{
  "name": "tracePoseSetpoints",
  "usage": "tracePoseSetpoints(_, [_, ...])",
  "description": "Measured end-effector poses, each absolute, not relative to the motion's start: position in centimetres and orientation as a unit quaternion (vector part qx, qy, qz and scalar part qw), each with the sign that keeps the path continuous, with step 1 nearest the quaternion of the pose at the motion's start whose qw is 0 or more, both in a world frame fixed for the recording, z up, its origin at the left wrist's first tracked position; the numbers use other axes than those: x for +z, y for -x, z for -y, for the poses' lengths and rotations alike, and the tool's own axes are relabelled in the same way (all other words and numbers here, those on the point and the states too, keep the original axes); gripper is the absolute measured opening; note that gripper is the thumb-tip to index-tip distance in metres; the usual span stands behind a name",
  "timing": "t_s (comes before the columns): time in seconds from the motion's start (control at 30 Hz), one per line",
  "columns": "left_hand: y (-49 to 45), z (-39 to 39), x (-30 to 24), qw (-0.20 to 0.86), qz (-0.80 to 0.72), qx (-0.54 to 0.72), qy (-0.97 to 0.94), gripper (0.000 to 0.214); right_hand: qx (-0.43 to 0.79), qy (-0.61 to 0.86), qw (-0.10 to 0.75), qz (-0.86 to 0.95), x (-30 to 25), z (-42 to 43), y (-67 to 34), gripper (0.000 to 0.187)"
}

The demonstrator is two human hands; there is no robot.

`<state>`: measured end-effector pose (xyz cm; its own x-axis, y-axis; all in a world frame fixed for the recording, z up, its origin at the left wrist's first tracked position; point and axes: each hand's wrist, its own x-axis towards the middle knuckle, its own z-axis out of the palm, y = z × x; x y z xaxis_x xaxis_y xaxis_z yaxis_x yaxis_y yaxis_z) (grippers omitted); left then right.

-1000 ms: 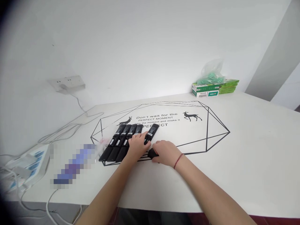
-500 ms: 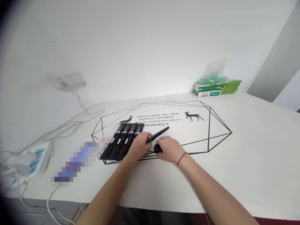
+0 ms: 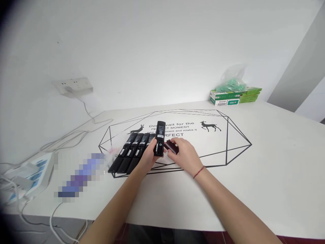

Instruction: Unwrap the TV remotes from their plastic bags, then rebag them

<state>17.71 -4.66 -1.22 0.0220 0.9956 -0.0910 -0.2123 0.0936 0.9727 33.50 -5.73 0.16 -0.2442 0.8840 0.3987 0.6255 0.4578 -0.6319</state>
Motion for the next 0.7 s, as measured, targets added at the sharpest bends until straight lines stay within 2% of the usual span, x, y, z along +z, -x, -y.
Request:
tracePoseSetpoints(0.17, [-18.2, 4.7, -1.7, 0.652, -0.363, 0.551, -0.375, 0.038, 0.157, 0.454, 0.415, 0.773, -0.8, 6.1, -32.7, 0.027])
tracePoseSetpoints(0.33, [-18.3, 4.7, -1.7, 0.675, -0.341, 0.565, -0.331, 0.048, 0.132, 0.442, 0.425, 0.779, -1.2, 6.1, -32.5, 0.026])
tracePoseSetpoints(0.57, [-18.4, 5.1, -1.5, 0.692, -0.326, 0.567, -0.306, 0.036, 0.085, 0.428, 0.435, 0.788, -1.7, 6.1, -32.0, 0.023])
tracePoseSetpoints(0.7, [-18.4, 4.9, -1.7, 0.696, -0.330, 0.565, -0.296, 0.037, 0.071, 0.423, 0.430, 0.795, -2.0, 6.0, -32.0, 0.025])
